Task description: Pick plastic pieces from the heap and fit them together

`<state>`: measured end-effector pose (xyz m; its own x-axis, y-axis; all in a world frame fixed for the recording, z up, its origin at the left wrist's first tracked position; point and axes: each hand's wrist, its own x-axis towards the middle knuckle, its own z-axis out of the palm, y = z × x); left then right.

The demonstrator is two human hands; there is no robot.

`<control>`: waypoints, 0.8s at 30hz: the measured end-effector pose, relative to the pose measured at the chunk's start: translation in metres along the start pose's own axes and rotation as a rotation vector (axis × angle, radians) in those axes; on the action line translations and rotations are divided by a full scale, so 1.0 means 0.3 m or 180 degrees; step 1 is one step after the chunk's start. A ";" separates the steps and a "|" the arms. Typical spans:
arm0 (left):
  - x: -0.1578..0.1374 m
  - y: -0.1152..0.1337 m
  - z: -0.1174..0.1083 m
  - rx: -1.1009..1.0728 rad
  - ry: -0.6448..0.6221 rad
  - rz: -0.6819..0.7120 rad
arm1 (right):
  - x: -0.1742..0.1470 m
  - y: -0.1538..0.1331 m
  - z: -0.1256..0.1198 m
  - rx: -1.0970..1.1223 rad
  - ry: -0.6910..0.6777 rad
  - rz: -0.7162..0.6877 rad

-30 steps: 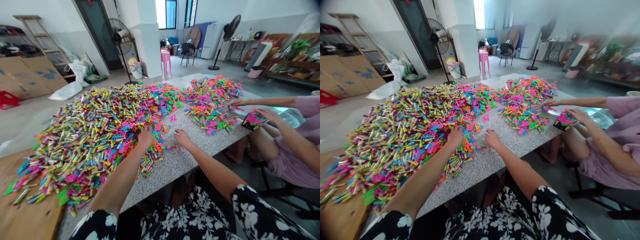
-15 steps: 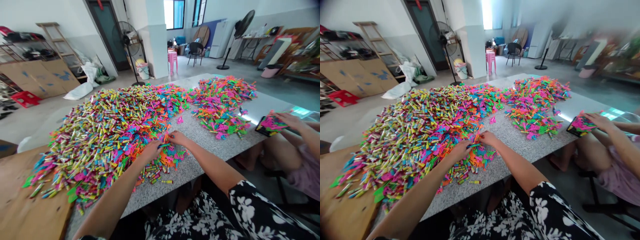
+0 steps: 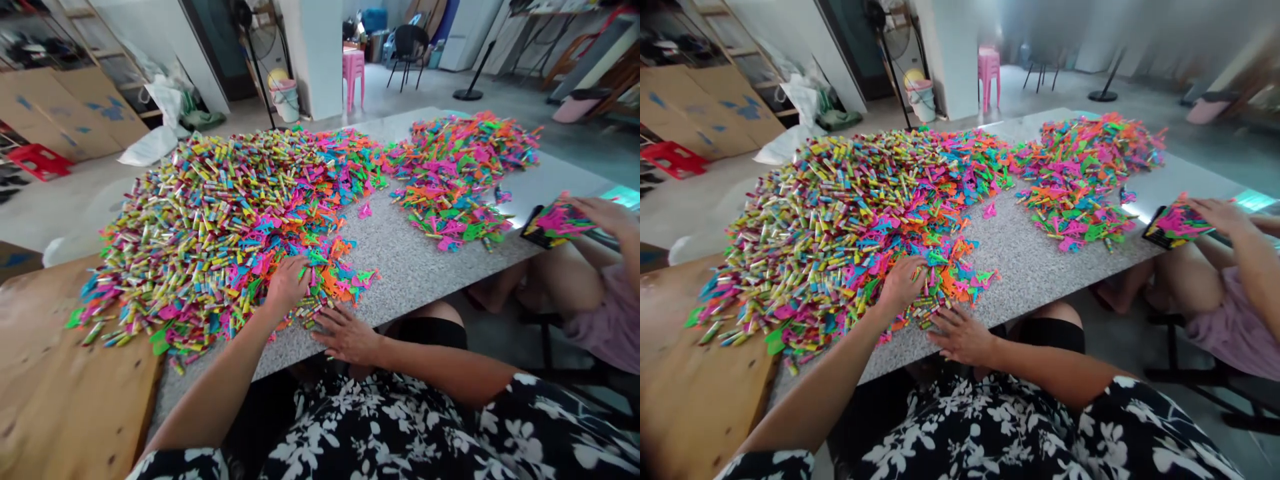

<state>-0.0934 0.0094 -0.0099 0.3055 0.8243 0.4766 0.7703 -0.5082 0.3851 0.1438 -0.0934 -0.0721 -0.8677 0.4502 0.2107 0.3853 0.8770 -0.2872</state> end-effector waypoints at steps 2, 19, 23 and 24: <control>-0.060 0.029 -0.020 -0.0071 0.0072 -0.0012 | 0.004 0.036 0.027 -0.0004 -0.0071 -0.0074; -0.402 0.179 0.026 0.0269 -0.0873 -0.0363 | -0.018 0.164 -0.142 -0.0214 -0.0025 0.1914; -0.310 0.211 0.081 0.0614 -0.1182 -0.0623 | 0.047 0.125 -0.103 -0.0157 -0.0033 0.2039; -0.281 0.211 0.086 0.0722 -0.1224 -0.0751 | 0.062 0.128 -0.104 -0.0168 0.0008 0.2100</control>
<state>-0.0559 -0.0859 -0.0462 0.2597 0.9641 0.0552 0.9324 -0.2652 0.2456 0.1523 -0.0461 -0.0502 -0.4436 0.8962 0.0085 0.8507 0.4240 -0.3106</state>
